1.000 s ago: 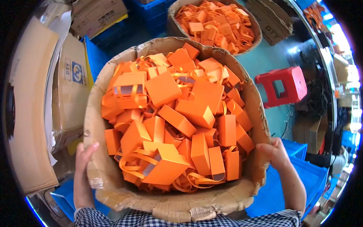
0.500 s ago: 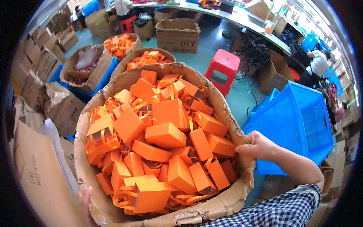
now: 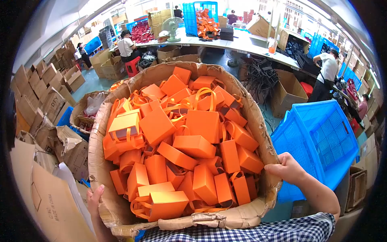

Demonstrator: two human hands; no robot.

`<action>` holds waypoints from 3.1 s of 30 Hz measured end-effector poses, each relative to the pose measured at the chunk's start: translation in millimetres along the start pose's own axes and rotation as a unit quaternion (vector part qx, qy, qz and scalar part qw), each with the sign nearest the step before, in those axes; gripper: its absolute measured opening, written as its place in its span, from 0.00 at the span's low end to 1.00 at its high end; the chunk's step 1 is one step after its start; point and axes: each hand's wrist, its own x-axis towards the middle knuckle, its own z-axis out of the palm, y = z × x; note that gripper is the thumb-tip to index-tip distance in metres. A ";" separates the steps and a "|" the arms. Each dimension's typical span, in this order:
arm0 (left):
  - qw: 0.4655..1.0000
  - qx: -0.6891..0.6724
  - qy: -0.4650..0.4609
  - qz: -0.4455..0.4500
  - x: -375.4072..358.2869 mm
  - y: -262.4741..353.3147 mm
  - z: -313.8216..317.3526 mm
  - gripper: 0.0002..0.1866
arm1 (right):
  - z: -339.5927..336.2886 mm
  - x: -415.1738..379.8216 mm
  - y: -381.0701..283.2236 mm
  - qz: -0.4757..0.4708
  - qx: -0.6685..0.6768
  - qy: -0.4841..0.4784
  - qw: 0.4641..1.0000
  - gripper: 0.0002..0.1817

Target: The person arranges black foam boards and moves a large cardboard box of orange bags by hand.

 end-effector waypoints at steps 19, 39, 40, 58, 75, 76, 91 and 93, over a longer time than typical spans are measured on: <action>0.994 -0.054 -0.071 0.062 65.5 -70.3 -1.5 0.06 | 52.5 -38.2 29.0 -0.043 -0.051 0.127 0.990 0.08; 0.969 -0.042 -0.230 0.084 188.8 -72.7 -18.0 0.10 | 189.0 -68.0 62.8 -0.041 0.037 0.267 0.962 0.05; 0.964 -0.053 -0.244 0.087 199.4 -77.5 -15.9 0.10 | 194.1 -67.3 70.3 -0.045 0.026 0.276 0.960 0.05; 0.831 -0.078 -0.486 0.259 442.1 -78.4 152.2 0.26 | 269.2 -13.5 114.3 0.096 -0.072 0.350 0.929 0.42; 0.723 -0.087 -0.647 0.225 567.0 13.8 397.9 0.17 | 229.0 130.9 24.0 0.038 0.158 0.609 0.776 0.25; 0.721 -0.124 -0.642 0.227 577.4 15.4 412.7 0.16 | 221.7 139.2 8.3 0.050 0.157 0.617 0.770 0.25; 0.758 -0.130 -0.628 0.117 740.0 155.8 575.2 0.17 | 21.0 325.6 -228.1 0.020 0.006 0.642 0.766 0.10; 0.772 -0.158 -0.613 0.058 756.0 169.3 604.1 0.17 | -29.9 345.3 -251.9 0.013 -0.033 0.649 0.760 0.10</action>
